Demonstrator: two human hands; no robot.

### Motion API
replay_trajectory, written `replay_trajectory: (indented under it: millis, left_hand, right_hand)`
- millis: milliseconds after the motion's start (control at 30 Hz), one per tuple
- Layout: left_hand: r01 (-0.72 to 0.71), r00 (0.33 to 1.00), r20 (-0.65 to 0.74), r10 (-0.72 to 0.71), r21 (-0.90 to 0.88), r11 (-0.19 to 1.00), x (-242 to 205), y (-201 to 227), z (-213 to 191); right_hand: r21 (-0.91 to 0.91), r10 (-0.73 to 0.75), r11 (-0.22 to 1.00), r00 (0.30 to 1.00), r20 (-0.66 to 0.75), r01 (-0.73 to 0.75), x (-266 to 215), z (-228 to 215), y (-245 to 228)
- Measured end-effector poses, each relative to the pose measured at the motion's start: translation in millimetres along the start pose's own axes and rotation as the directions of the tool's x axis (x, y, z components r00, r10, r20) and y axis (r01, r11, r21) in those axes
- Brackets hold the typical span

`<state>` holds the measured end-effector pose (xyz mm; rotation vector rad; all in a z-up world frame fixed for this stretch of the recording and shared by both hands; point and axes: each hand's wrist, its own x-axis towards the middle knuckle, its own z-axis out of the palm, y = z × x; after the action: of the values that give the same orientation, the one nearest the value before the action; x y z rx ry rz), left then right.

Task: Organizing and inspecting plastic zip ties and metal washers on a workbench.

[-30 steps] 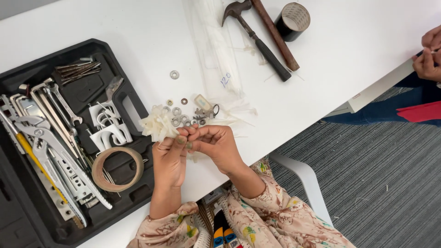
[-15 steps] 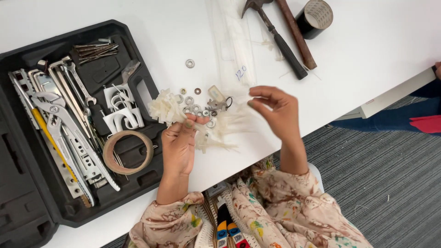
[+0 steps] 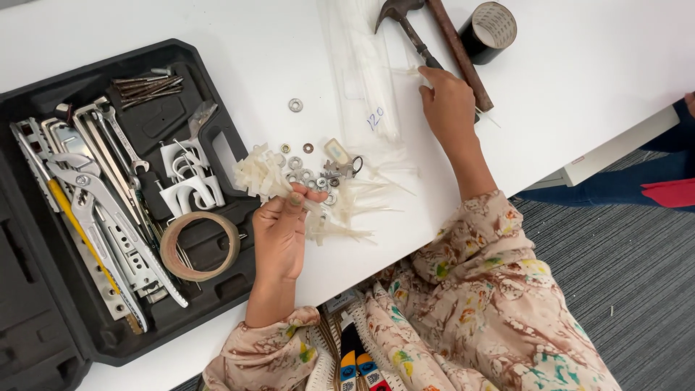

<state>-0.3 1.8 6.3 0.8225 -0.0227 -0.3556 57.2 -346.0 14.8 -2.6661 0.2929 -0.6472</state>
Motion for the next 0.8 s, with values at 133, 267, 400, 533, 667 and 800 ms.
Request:
replay_trajectory:
  millis: [133,267,400,533,667,800]
  left_hand:
    - [0.009,1.000,-0.007,-0.009,-0.007,1.000,-0.9,-0.5,-0.2]
    - [0.004,1.000,-0.003,-0.004,0.000,1.000,0.1,0.6,1.7]
    - [0.010,1.000,0.007,-0.010,-0.015,1.000,-0.8,0.3,1.9]
    - [0.007,1.000,0.019,-0.006,-0.011,1.000,-0.2,0.1,0.6]
    - [0.018,1.000,0.009,-0.018,-0.010,1.000,-1.3,0.3,0.8]
    - [0.015,1.000,0.018,-0.015,-0.019,1.000,-0.8,-1.2,-0.5]
  right_hand:
    - [-0.135,-0.192,0.974,0.978,-0.081,0.180,13.3,16.3,3.9]
    - [-0.287,-0.226,0.936,0.973,-0.050,0.203,18.7,23.4,6.1]
    - [-0.314,-0.168,0.936,0.986,-0.009,0.157,13.8,18.6,6.8]
    - [-0.298,-0.286,0.918,0.958,-0.038,0.262,8.2,14.7,12.6]
    - [-0.207,-0.278,0.942,0.960,-0.030,0.266,5.8,11.4,13.5]
    - [0.021,-0.169,0.985,0.985,0.013,0.169,12.1,4.8,9.8]
